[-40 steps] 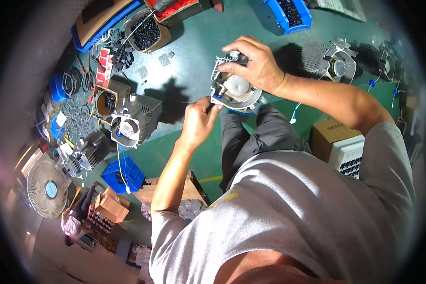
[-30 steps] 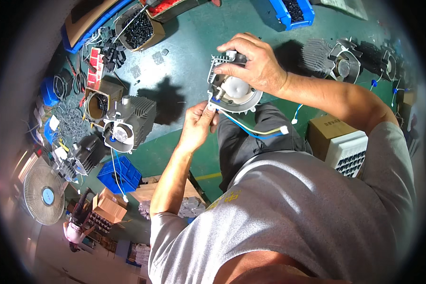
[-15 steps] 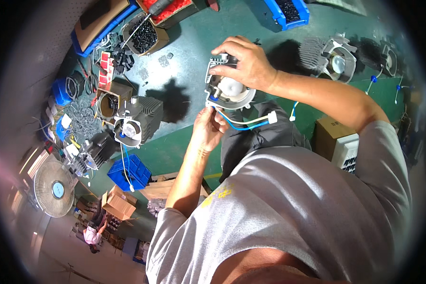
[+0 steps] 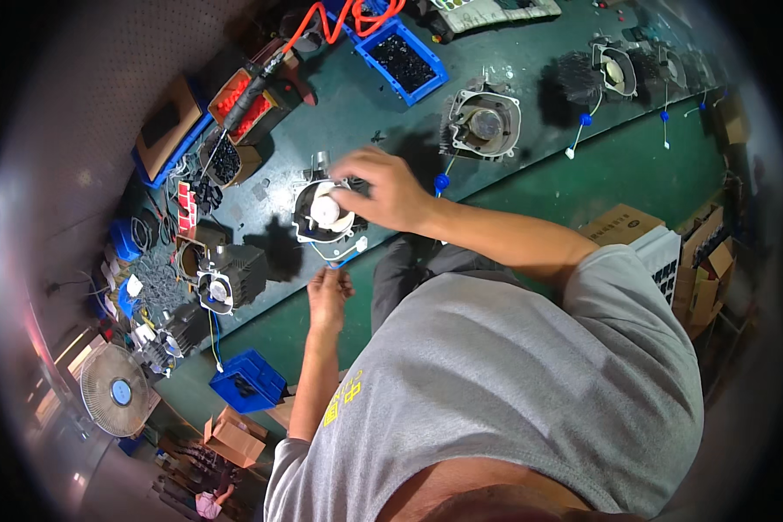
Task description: The person assembles small electronic components on a workbench. They connect wires to circular metal housings, secure them with a tool, and place the finished units on the table.
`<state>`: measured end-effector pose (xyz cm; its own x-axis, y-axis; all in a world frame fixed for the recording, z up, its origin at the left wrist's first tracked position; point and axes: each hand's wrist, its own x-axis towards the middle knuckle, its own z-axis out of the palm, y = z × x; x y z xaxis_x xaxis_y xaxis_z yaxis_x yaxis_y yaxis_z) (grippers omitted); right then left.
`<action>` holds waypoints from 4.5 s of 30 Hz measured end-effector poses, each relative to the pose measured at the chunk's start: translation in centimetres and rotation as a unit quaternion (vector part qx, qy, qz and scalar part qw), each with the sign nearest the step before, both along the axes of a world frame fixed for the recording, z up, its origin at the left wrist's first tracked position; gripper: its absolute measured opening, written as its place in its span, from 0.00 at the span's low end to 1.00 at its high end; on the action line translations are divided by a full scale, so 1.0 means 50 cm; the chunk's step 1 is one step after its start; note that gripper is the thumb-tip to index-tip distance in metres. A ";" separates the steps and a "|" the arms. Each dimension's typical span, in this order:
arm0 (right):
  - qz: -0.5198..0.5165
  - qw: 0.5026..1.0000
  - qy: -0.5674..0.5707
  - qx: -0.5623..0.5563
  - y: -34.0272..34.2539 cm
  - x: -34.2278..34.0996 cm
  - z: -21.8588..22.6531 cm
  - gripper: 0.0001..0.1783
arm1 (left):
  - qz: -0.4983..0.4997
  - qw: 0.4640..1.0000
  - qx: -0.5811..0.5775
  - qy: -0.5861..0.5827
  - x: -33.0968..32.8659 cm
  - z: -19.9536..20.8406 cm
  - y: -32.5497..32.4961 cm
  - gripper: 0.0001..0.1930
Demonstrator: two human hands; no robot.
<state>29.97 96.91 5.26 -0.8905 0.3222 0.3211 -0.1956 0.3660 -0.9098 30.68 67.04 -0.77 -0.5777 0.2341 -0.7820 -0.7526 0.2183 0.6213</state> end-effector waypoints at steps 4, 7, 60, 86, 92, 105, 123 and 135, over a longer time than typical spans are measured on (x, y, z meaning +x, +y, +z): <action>-0.081 0.988 -0.120 -0.059 0.051 0.195 -0.017 0.14 | -0.172 0.985 -0.019 0.019 0.051 0.017 0.053 0.16; -0.182 0.944 -0.241 -0.132 0.059 0.290 -0.078 0.16 | -0.300 0.949 0.006 0.099 0.063 0.014 0.132 0.19; -0.033 0.994 -0.103 0.027 0.424 0.184 0.002 0.24 | 0.076 0.972 0.160 0.153 0.105 -0.070 0.600 0.10; 0.037 0.978 -0.202 -0.039 0.500 0.084 -0.093 0.18 | 0.114 0.969 0.218 0.013 0.115 -0.017 0.595 0.08; 0.022 0.986 -0.167 0.009 0.498 0.081 -0.108 0.18 | 0.128 0.970 0.196 0.066 0.143 -0.032 0.609 0.04; 0.046 0.984 -0.167 0.031 0.511 0.070 -0.106 0.19 | 0.046 0.985 0.102 0.134 0.110 -0.006 0.616 0.11; 0.051 0.984 -0.165 0.031 0.514 0.073 -0.103 0.20 | -0.035 0.974 -0.007 0.225 0.118 0.022 0.633 0.11; 0.040 0.984 -0.166 0.048 0.515 0.073 -0.106 0.20 | -0.025 0.971 -0.051 0.232 0.125 0.035 0.650 0.11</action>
